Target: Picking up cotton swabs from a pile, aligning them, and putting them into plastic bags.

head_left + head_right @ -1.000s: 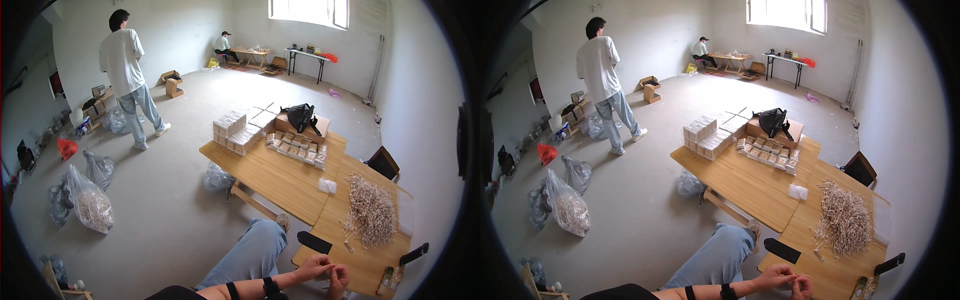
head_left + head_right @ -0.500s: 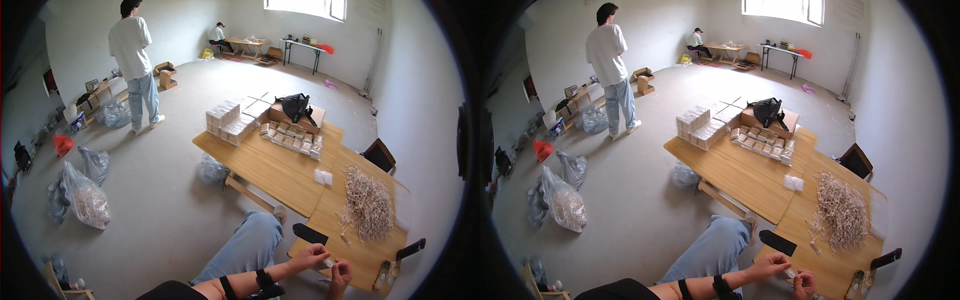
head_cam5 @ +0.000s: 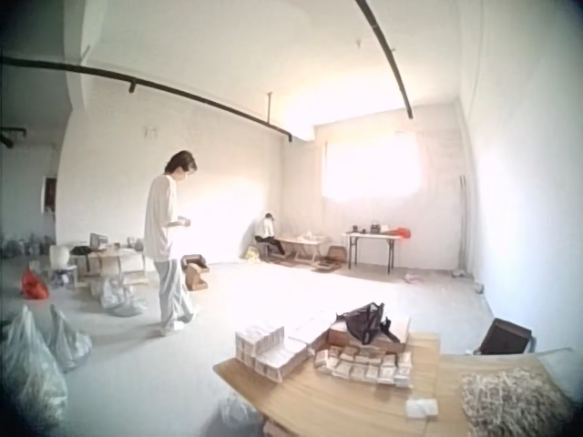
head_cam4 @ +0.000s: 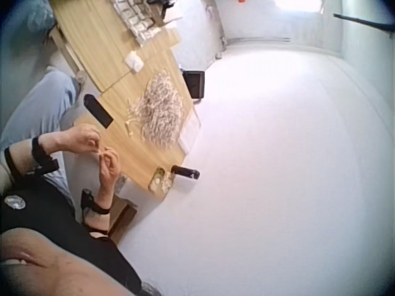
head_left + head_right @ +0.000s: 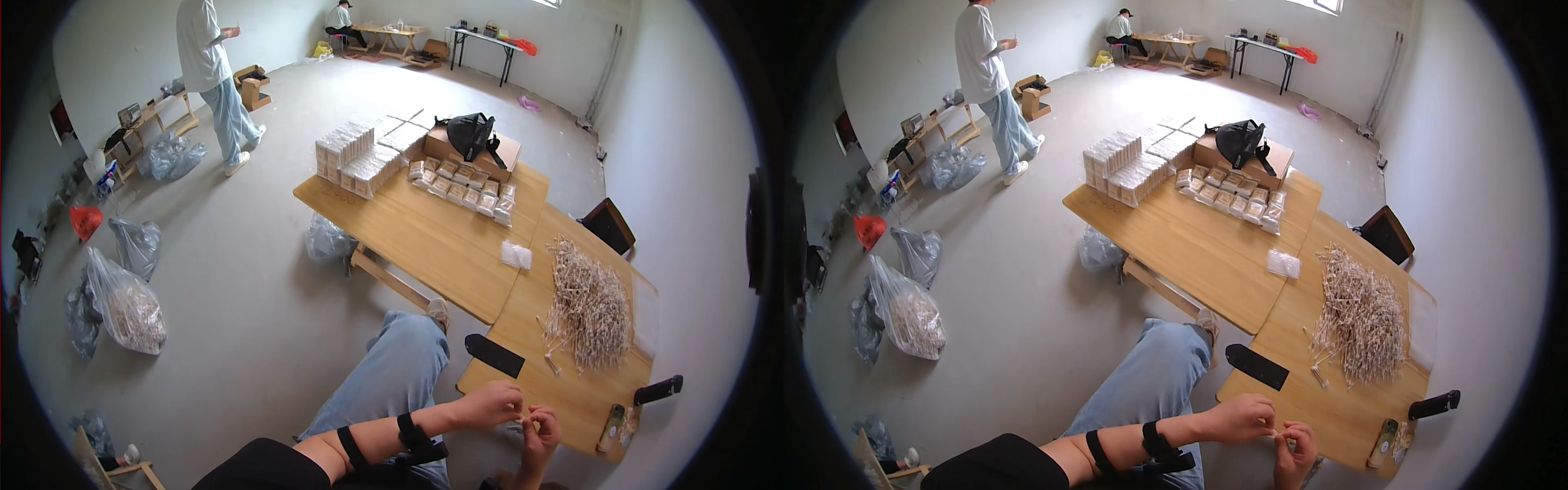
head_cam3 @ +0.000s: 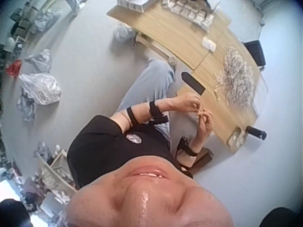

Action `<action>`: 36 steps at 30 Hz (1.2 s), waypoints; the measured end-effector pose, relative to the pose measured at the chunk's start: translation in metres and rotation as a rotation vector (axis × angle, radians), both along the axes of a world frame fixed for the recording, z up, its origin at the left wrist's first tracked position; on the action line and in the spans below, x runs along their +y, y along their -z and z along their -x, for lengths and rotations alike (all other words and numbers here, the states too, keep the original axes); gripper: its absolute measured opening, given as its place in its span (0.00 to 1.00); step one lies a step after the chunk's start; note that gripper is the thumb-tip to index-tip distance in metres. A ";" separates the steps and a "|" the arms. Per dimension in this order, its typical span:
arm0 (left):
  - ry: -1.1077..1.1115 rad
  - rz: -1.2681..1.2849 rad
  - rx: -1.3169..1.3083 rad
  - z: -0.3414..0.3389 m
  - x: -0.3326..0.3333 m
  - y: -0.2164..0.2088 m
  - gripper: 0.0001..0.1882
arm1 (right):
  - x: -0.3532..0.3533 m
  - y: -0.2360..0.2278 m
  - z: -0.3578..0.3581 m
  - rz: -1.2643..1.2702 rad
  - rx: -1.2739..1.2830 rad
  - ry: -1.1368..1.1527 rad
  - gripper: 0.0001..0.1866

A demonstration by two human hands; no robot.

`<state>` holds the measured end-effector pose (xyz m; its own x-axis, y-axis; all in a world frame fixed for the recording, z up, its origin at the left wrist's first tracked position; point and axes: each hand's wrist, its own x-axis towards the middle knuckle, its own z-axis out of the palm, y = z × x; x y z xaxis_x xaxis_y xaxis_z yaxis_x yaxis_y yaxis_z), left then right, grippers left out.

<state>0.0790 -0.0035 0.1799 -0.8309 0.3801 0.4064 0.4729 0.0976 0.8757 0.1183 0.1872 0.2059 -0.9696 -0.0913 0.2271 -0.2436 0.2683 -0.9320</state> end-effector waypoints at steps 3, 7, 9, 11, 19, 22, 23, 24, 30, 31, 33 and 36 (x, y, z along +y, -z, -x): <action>-0.038 -0.033 0.008 0.001 -0.005 0.000 0.08 | 0.003 0.000 0.002 0.047 0.008 0.028 0.06; -0.064 -0.025 0.014 0.002 -0.009 0.000 0.08 | 0.010 0.001 0.005 0.015 0.006 0.013 0.07; -0.072 -0.004 -0.003 0.001 -0.010 0.000 0.09 | 0.010 0.002 0.005 0.007 -0.019 -0.006 0.07; -0.079 0.016 -0.020 0.000 -0.011 -0.001 0.09 | 0.009 0.007 0.004 0.028 -0.014 0.025 0.06; -0.124 0.053 -0.027 0.003 -0.006 0.004 0.09 | 0.009 0.019 0.005 0.154 -0.007 0.038 0.06; -0.154 0.034 -0.017 0.003 -0.001 0.010 0.09 | 0.005 0.025 0.003 0.162 -0.148 0.057 0.07; -0.153 0.042 -0.006 0.003 0.001 0.012 0.09 | 0.007 0.033 0.006 0.170 -0.165 0.040 0.07; -0.150 0.033 -0.004 0.004 0.003 0.015 0.09 | 0.008 0.040 0.008 0.177 -0.182 0.023 0.06; -0.185 -0.052 -0.140 0.009 0.020 0.046 0.12 | 0.003 0.062 0.018 0.404 -0.191 0.050 0.01; -0.184 -0.044 -0.134 0.009 0.025 0.051 0.12 | 0.005 0.070 0.021 0.413 -0.186 0.049 0.01; -0.260 -0.239 -0.233 0.010 0.039 0.062 0.17 | 0.005 0.086 0.029 0.394 -0.155 0.098 0.02; -0.092 -0.120 -0.363 0.024 0.038 0.093 0.21 | -0.004 0.091 0.043 0.421 -0.184 0.091 0.04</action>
